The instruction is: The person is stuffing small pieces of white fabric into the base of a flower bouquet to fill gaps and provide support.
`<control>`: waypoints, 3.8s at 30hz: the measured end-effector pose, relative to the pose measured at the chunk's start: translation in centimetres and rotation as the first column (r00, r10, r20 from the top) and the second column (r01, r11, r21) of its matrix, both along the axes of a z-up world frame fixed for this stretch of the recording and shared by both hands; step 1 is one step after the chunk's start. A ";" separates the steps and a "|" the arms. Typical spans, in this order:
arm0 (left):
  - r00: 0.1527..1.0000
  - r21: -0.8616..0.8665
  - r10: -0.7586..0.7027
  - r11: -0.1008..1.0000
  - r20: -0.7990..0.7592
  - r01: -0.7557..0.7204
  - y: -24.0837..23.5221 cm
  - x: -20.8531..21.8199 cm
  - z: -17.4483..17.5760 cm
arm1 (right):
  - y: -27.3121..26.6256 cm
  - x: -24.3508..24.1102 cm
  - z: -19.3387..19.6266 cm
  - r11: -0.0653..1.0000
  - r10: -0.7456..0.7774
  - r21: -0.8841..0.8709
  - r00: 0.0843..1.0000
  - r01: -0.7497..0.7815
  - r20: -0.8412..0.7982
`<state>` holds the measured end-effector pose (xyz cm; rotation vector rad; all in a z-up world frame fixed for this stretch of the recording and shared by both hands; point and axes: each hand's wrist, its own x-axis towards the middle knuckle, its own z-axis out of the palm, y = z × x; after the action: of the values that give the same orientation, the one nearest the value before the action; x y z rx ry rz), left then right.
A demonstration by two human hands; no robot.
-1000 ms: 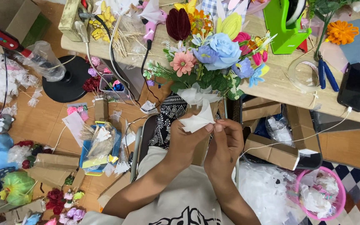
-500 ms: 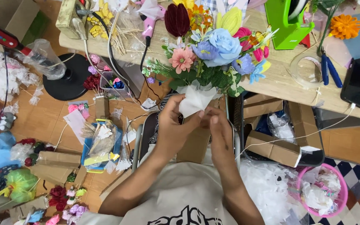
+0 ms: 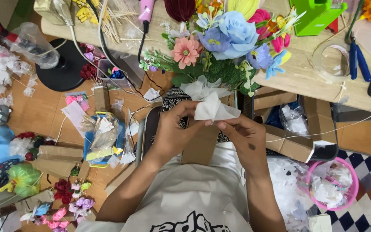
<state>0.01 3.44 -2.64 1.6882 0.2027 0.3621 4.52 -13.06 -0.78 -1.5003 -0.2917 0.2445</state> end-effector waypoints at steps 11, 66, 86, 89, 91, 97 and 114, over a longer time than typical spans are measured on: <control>0.994 0.142 0.039 0.988 0.104 -0.054 -0.5 0.3 0.7 | -0.2 0.9 -3.7 0.976 -0.131 -0.138 0.961 0.168 0.242; 0.954 -0.170 0.142 0.967 -0.265 -0.191 -1.5 3.0 -1.0 | 2.0 1.2 -4.1 0.814 -0.241 -0.334 0.801 0.474 0.548; 0.958 -0.284 0.125 0.938 -0.257 -0.199 -1.3 2.5 -2.7 | 2.3 1.6 -4.2 0.999 -0.030 -0.031 0.992 0.026 -0.123; 0.952 -0.270 0.133 0.940 -0.275 -0.209 -1.3 1.8 -5.8 | 2.1 1.6 -4.9 0.999 -0.038 0.012 0.991 0.040 -0.125; 0.954 -0.245 0.146 0.946 -0.261 -0.212 -1.2 1.0 -6.8 | 1.5 1.5 -6.1 0.999 -0.017 0.045 0.992 0.023 -0.122; 0.980 -0.201 0.120 0.968 -0.156 -0.150 -1.5 0.1 -3.2 | 1.7 0.7 -5.0 0.999 0.038 -0.003 0.999 -0.039 -0.029; 0.980 -0.297 -0.105 0.954 -0.171 0.051 -0.1 2.3 0.8 | -0.6 1.9 -4.8 0.966 -0.136 -0.168 0.936 0.199 0.326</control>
<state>2.27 3.38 -1.83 1.4316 0.3101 0.1075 6.44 -13.66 -5.55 -1.7534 -0.3970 -0.1075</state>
